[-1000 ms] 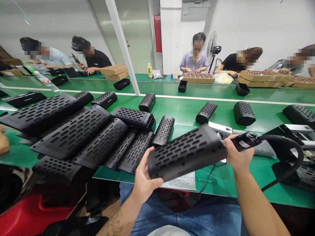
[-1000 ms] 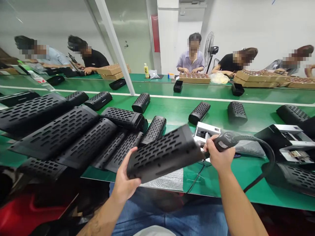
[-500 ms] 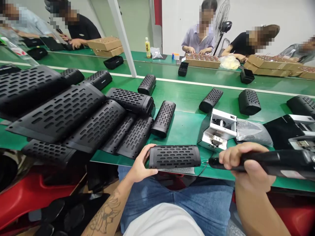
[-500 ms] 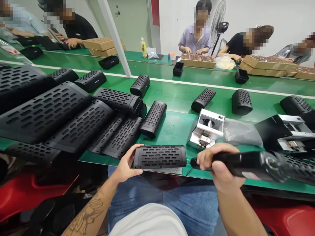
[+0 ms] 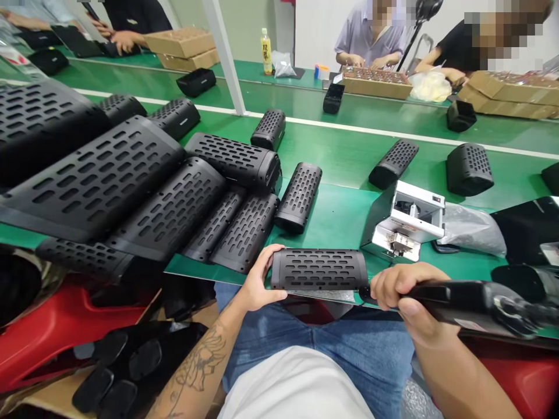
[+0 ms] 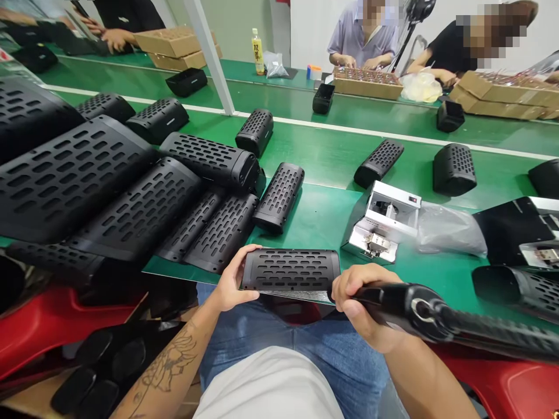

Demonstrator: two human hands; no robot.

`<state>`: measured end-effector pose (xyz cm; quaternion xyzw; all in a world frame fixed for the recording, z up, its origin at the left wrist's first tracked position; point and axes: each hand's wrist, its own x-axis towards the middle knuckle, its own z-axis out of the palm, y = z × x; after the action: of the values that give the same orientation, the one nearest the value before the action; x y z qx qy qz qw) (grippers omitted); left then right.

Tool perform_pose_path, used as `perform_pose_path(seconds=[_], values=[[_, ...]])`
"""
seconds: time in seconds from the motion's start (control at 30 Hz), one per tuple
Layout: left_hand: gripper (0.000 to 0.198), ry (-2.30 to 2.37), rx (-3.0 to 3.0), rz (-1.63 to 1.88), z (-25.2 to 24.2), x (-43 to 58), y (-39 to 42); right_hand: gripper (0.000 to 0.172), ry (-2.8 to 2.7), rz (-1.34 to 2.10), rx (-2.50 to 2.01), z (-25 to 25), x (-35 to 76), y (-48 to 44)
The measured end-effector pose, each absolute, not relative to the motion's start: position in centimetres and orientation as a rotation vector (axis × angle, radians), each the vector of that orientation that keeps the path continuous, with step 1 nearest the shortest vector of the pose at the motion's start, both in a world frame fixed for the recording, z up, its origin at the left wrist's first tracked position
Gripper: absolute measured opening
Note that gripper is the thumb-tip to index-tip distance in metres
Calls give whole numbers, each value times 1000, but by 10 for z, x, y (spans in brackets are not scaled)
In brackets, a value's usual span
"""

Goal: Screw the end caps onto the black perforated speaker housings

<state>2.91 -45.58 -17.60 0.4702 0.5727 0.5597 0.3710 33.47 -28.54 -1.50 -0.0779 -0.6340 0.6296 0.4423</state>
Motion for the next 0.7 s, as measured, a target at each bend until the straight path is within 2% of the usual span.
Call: perform_pose_path(seconds=[0.17, 0.3, 0.47, 0.7], values=[[115, 1444, 1222, 1458, -179, 30, -455, 15, -1563, 1512, -311, -6, 350, -294], [116, 1432, 1228, 1469, -183, 30, -456, 18, -1592, 1512, -237, -10, 344, -288], [114, 1433, 1250, 1459, -181, 29, -456, 10, -1613, 1558, -205, -17, 331, -281], [112, 1457, 1305, 1459, -178, 29, -453, 11, -1690, 1535, -116, -14, 324, -283]])
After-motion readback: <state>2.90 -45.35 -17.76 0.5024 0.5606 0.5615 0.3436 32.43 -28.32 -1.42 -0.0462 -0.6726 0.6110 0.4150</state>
